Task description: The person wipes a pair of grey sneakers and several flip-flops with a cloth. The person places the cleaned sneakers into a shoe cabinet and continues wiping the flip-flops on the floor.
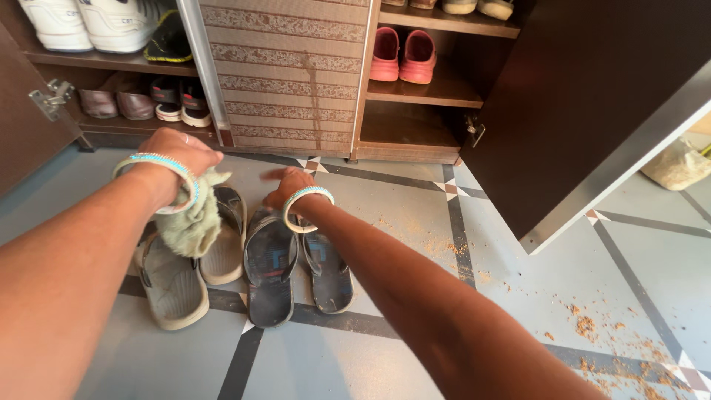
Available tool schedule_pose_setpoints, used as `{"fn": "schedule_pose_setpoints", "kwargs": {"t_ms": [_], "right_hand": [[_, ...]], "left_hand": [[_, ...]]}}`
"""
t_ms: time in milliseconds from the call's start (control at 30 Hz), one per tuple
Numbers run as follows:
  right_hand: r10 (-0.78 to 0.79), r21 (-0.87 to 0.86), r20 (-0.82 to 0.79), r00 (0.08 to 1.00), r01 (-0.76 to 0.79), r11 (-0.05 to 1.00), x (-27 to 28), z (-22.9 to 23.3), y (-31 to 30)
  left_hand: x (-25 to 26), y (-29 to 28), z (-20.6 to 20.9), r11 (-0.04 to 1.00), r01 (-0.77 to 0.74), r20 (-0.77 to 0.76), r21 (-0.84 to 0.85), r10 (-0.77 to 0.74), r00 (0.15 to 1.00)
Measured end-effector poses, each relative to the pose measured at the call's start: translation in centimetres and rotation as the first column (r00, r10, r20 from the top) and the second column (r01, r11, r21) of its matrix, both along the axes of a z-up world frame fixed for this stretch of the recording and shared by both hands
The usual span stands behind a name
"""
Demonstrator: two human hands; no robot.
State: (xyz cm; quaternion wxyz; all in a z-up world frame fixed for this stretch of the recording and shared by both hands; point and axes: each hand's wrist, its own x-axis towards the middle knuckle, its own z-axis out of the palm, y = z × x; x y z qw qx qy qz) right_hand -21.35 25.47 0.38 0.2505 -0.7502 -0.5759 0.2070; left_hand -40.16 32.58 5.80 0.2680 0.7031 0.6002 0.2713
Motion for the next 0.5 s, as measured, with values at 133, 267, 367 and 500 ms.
{"fn": "schedule_pose_setpoints", "kwargs": {"t_ms": [133,267,367,500], "right_hand": [[0.09,-0.224,-0.507,0.857,-0.232,0.946,-0.5,1.7,-1.7],[0.13,-0.155,-0.854,0.503,-0.486,0.86,-1.7,2.9,-1.8],[0.124,-0.098,-0.921,0.368,-0.53,0.842,-2.6,3.0,-1.1],[0.094,-0.075,-0.94,0.327,-0.468,0.881,-4.0,1.7,0.6]], "left_hand": [[1.4,-1.8,1.5,0.989,-0.134,0.139,-0.063,0.142,0.98],[2.1,-3.6,2.7,0.962,-0.249,0.254,-0.111,0.27,0.929],[1.6,-4.2,3.2,0.944,-0.307,0.279,-0.124,0.33,0.902],[0.5,-3.9,2.8,0.936,-0.295,0.367,-0.193,0.348,0.863]]}}
